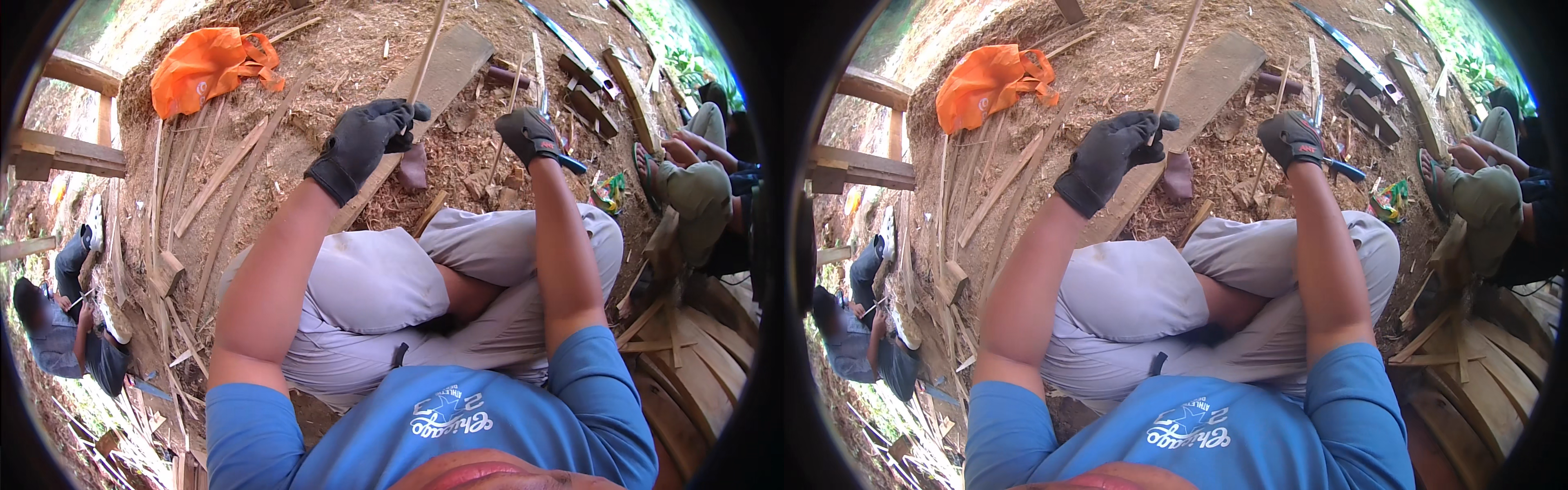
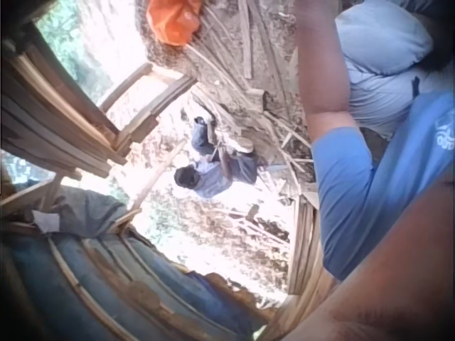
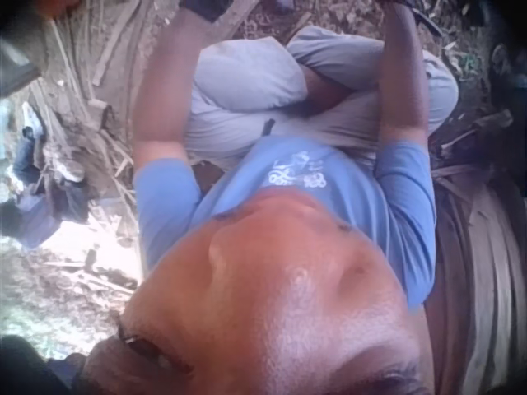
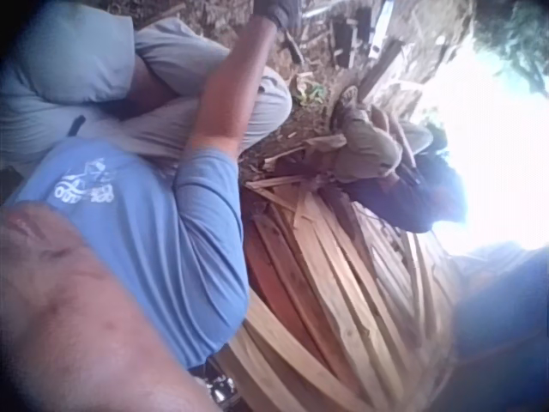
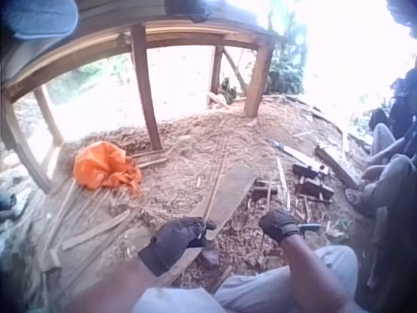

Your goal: The person sits on the ground and uses a knife to shave thin strips from a small wooden stick. They repeatedly scrape the blade along the wood to remove shavings and occasionally inspect the stick's surface.

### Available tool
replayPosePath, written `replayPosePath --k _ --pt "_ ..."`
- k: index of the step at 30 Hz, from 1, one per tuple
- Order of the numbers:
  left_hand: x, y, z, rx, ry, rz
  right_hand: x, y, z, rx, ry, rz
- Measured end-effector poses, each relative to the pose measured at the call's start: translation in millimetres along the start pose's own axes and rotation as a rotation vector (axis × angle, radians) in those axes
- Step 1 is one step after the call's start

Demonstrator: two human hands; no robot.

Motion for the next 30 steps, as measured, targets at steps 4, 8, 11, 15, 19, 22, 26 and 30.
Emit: replayPosePath --k 4,8,11,15,19,22,26,30 --pt "-1 12 0 -0.078 -0.016 0.080 -9 -15 -42 -0.413 -0.079 0.934" --pt "-2 20 2 -0.132 0.035 0.418 -27 -14 -50 -0.646 -0.214 1.477" --pt "4 23 -1 -0.187 0.029 0.588 -38 -4 -47 -0.639 -0.202 1.467" --pt "-10 14 3 -0.193 0.053 0.652 -50 1 -47 -0.637 -0.234 1.435" --pt "-4 20 3 -0.232 -0.023 0.682 -54 -7 -51 -0.610 -0.280 1.386" --pt "0 24 2 -0.200 -0.009 0.689 -52 -6 -48 -0.587 -0.267 1.396" --pt "-10 16 4 -0.214 -0.010 0.658 -54 -10 -50 -0.554 -0.303 1.406" --pt "-5 18 3 -0.220 0.010 0.715 -50 -10 -48 -0.523 -0.305 1.402"
Point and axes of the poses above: each hand's wrist, its own z-axis towards the middle knuckle, its own y-axis out of the palm, x = y × z, the point moved 3 cm from there along z, towards the middle knuckle, and after that the axes turned 10 degrees about y, right-handed, at the moved point
